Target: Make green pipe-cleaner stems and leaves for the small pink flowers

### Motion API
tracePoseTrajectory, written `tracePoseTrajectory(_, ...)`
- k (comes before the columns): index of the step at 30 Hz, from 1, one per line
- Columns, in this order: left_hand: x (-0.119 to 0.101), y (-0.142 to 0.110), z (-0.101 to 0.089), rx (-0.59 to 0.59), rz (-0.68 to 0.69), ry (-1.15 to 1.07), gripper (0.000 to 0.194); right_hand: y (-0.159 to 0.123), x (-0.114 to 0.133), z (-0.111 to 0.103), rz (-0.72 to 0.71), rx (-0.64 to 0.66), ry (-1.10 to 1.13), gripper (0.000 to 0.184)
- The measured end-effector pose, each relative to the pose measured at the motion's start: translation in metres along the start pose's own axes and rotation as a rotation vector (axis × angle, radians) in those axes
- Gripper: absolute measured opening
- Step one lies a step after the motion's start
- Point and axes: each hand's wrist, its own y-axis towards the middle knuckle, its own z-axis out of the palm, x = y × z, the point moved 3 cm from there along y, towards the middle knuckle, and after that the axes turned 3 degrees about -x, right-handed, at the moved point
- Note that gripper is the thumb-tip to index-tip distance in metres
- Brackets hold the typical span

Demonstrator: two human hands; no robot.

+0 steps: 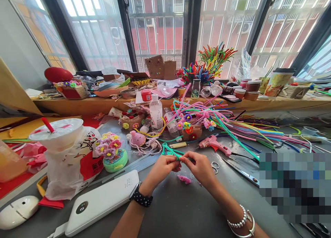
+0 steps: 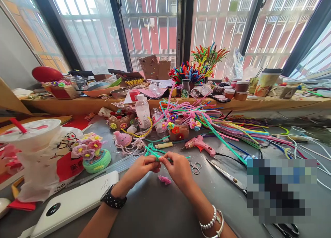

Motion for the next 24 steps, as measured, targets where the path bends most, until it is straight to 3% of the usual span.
tracePoseTrajectory(4,-0.0026,-0.0008,0.0018,0.011,0.075,0.107,0.021,-0.0007,0.0033,0.0017,-0.094,0.028,-0.056,0.030)
tracePoseTrajectory(11,-0.0097,-0.0037,0.0059,-0.001,0.248,0.339,0.026,-0.0019,0.0043,0.0040,-0.123,0.030,-0.151,0.027)
tracePoseTrajectory(15,-0.0092,-0.0034,0.0062,-0.092,0.253,0.154,0.022,0.0011,0.0035,0.0008,-0.074,-0.029,-0.010,0.029)
tracePoseTrajectory(20,-0.0048,-0.0038,0.0053,-0.266,0.146,-0.191,0.020,0.0017,0.0038,-0.0011,0.009,-0.090,0.200,0.029)
tracePoseTrajectory(24,-0.0054,-0.0042,0.0031,-0.294,0.116,-0.311,0.018,0.0019,0.0040,-0.0013,0.028,-0.058,0.317,0.030)
